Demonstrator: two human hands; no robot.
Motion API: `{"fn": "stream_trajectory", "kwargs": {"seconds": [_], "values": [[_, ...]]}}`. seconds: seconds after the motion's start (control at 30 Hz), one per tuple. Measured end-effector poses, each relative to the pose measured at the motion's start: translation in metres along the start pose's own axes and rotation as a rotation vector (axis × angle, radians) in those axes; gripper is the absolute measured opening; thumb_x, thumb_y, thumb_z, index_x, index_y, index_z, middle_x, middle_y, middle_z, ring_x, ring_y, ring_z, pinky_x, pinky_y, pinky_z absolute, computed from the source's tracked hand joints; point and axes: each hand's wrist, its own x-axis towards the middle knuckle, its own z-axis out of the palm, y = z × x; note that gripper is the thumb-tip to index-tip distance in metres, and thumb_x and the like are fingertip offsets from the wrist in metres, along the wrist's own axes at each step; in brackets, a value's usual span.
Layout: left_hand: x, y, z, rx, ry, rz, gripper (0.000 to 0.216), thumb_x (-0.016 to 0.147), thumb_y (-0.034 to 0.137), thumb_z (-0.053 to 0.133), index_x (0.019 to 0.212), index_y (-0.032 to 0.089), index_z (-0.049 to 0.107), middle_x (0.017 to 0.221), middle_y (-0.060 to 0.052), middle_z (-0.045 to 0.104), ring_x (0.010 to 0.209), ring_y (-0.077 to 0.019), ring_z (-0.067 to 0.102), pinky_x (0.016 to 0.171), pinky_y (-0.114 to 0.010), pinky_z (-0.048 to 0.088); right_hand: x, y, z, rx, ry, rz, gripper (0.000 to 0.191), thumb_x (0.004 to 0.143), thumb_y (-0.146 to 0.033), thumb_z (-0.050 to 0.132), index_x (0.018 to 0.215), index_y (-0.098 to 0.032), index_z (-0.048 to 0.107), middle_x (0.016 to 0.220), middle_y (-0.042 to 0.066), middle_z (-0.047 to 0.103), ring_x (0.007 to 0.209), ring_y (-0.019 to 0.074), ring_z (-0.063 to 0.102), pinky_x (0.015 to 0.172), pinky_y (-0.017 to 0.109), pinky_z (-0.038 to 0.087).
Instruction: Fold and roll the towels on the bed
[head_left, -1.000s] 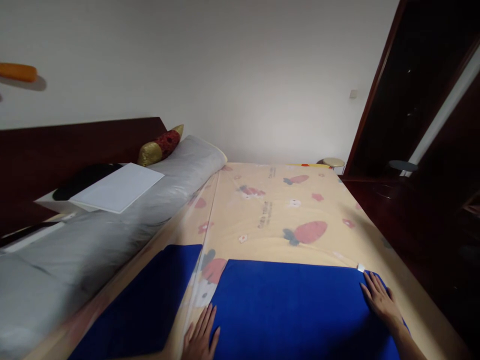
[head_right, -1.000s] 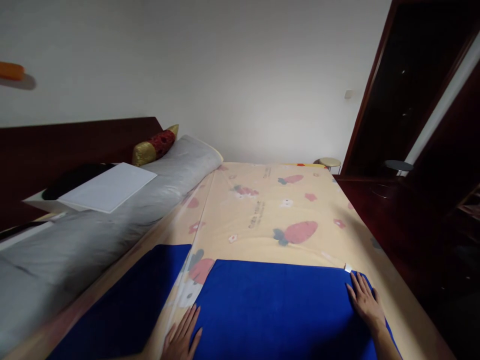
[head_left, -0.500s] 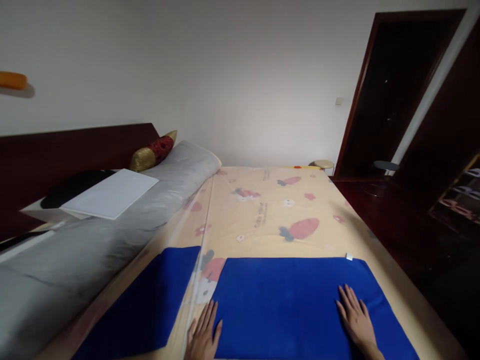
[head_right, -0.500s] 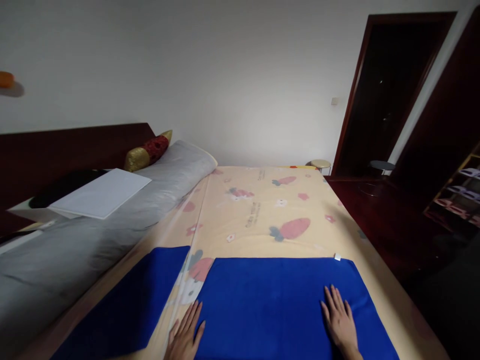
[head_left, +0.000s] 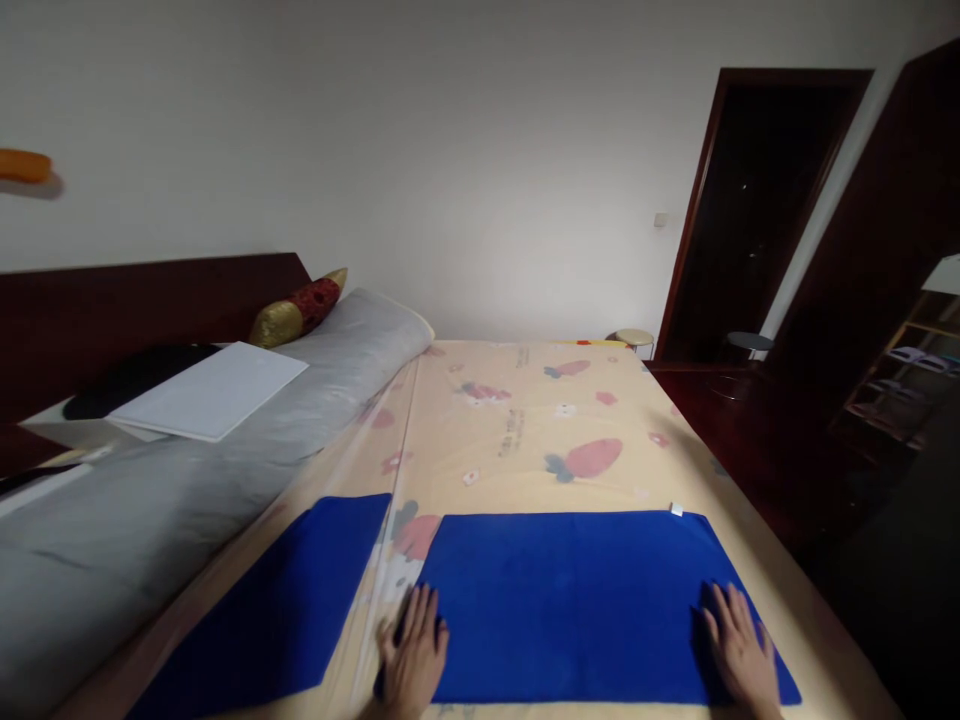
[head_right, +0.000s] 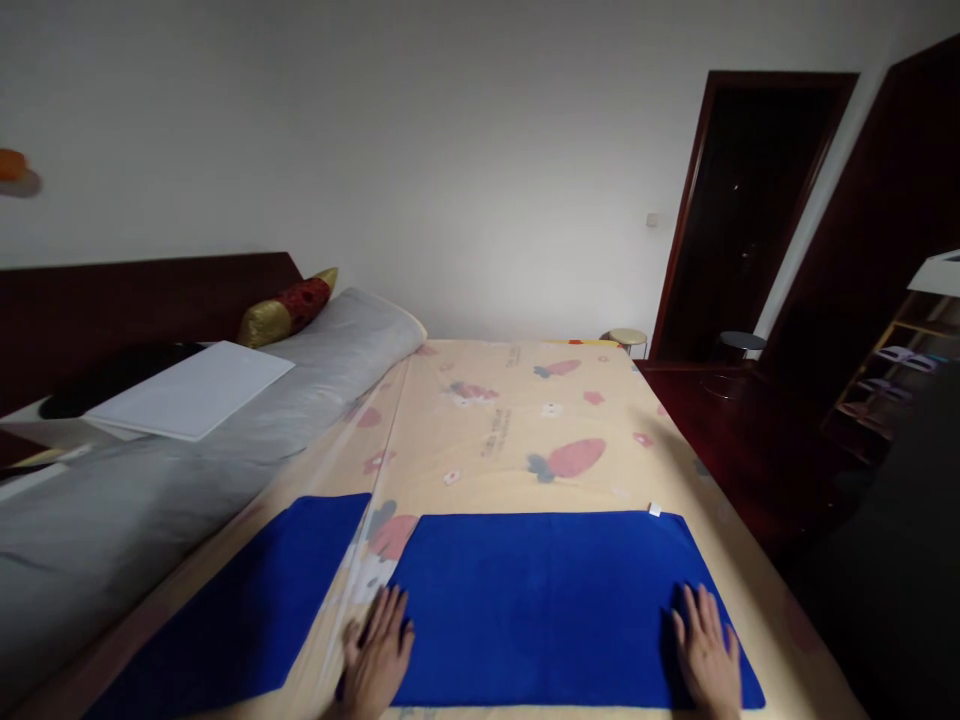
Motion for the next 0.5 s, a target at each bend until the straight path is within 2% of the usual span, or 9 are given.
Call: {"fn": "stream_trajectory", "kwargs": {"seconds": [0.07, 0.17, 0.27, 0.37, 0.5], "values": [[0.001, 0.047, -0.003, -0.069, -0.042, 0.094, 0.052, 0.093, 0.029, 0.026, 0.144, 0.023, 0.035, 0.151, -0.006, 0.036, 0.140, -0.0224, 0.031, 0.111, -0.052, 0.022, -0.006, -0.053, 0.001, 0.053, -0.053, -0.146, 0.067, 0.091, -0.059, 0.017, 0.144, -0.024, 0.037, 0.154, 0.006, 0.030, 0.143, 0.0243, 0.022, 0.114, 0.052, 0.022], [-0.005, 0.130, -0.001, -0.201, -0.163, 0.245, 0.052, 0.095, 0.024, 0.022, 0.148, 0.025, 0.020, 0.154, -0.002, 0.028, 0.142, -0.0191, 0.025, 0.112, -0.047, 0.025, -0.020, -0.134, 0.006, 0.160, -0.210, -0.350, 0.056, 0.095, -0.049, 0.018, 0.145, -0.028, 0.032, 0.154, 0.002, 0.028, 0.142, 0.0210, 0.024, 0.113, 0.049, 0.025], [-0.017, 0.195, 0.010, -0.297, -0.257, 0.392, 0.056, 0.094, 0.019, 0.023, 0.148, 0.026, 0.009, 0.155, 0.000, 0.024, 0.143, -0.0188, 0.023, 0.114, -0.046, 0.026, -0.033, -0.186, 0.014, 0.206, -0.325, -0.462, 0.052, 0.096, -0.037, 0.020, 0.146, -0.027, 0.029, 0.154, 0.001, 0.025, 0.143, 0.0198, 0.022, 0.114, 0.045, 0.024], [-0.027, 0.217, 0.018, -0.318, -0.293, 0.432, 0.060, 0.093, 0.021, 0.027, 0.147, 0.028, 0.002, 0.155, 0.000, 0.023, 0.142, -0.0218, 0.024, 0.115, -0.050, 0.025, -0.039, -0.199, 0.018, 0.201, -0.352, -0.492, 0.052, 0.094, -0.034, 0.027, 0.146, -0.028, 0.030, 0.154, 0.001, 0.025, 0.142, 0.0213, 0.022, 0.115, 0.047, 0.023], [-0.026, 0.202, 0.016, -0.332, -0.293, 0.434, 0.060, 0.094, 0.029, 0.031, 0.148, 0.032, 0.004, 0.156, 0.002, 0.020, 0.143, -0.0228, 0.023, 0.116, -0.051, 0.023, -0.037, -0.190, 0.017, 0.189, -0.314, -0.479, 0.053, 0.095, -0.044, 0.026, 0.146, -0.030, 0.028, 0.154, 0.000, 0.025, 0.142, 0.0221, 0.024, 0.115, 0.048, 0.023]]}}
